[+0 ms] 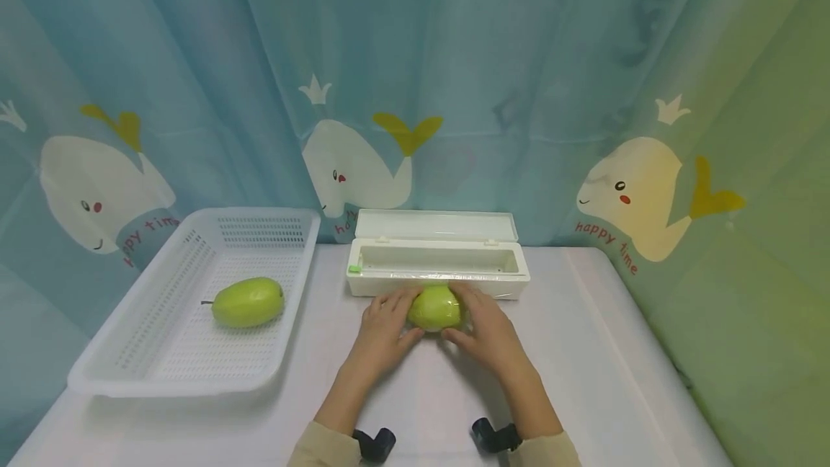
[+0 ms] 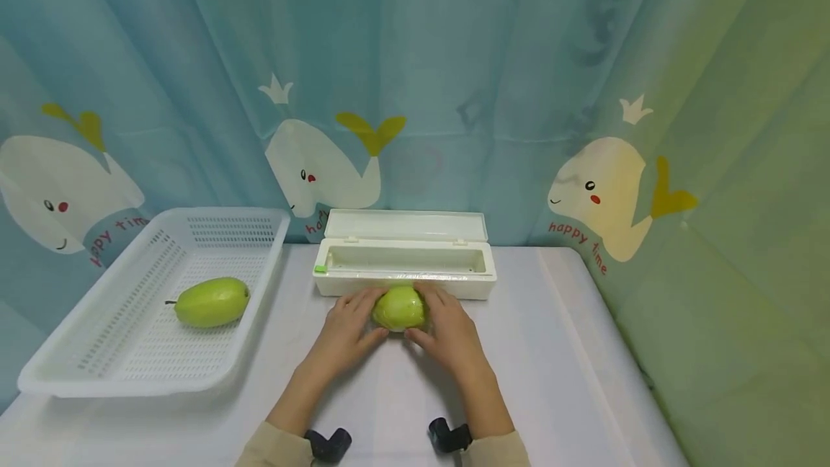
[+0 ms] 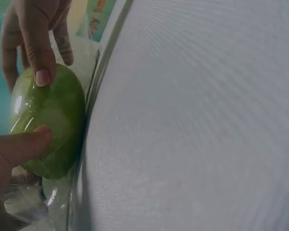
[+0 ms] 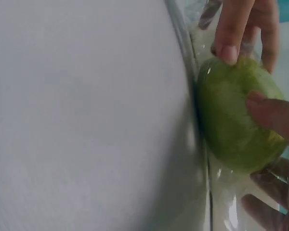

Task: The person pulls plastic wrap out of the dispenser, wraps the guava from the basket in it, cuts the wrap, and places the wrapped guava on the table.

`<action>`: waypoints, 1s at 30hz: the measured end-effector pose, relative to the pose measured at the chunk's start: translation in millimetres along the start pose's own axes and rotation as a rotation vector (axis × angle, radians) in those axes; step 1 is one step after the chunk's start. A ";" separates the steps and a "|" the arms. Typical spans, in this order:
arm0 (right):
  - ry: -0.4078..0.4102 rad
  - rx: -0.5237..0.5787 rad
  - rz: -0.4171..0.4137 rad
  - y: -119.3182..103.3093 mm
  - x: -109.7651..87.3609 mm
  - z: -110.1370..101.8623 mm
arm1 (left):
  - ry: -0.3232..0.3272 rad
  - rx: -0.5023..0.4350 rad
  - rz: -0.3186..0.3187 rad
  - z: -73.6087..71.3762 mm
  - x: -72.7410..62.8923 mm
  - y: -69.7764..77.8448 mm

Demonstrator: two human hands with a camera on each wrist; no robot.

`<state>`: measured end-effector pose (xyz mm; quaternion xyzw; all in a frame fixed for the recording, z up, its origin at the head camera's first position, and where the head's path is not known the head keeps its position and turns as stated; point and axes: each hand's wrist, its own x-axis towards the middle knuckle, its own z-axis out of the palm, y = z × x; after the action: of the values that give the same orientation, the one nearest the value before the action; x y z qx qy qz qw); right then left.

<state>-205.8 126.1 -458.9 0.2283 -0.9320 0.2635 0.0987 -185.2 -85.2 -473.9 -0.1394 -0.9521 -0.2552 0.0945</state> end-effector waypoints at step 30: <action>0.034 0.218 0.069 23.0 -0.2 11.8 | 0.019 -0.045 0.018 2.1 1.9 -9.8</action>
<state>-217.4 137.3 -479.2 0.2011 -0.9033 0.3704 0.0800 -190.2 -91.9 -479.7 -0.1478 -0.9439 -0.2769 0.1027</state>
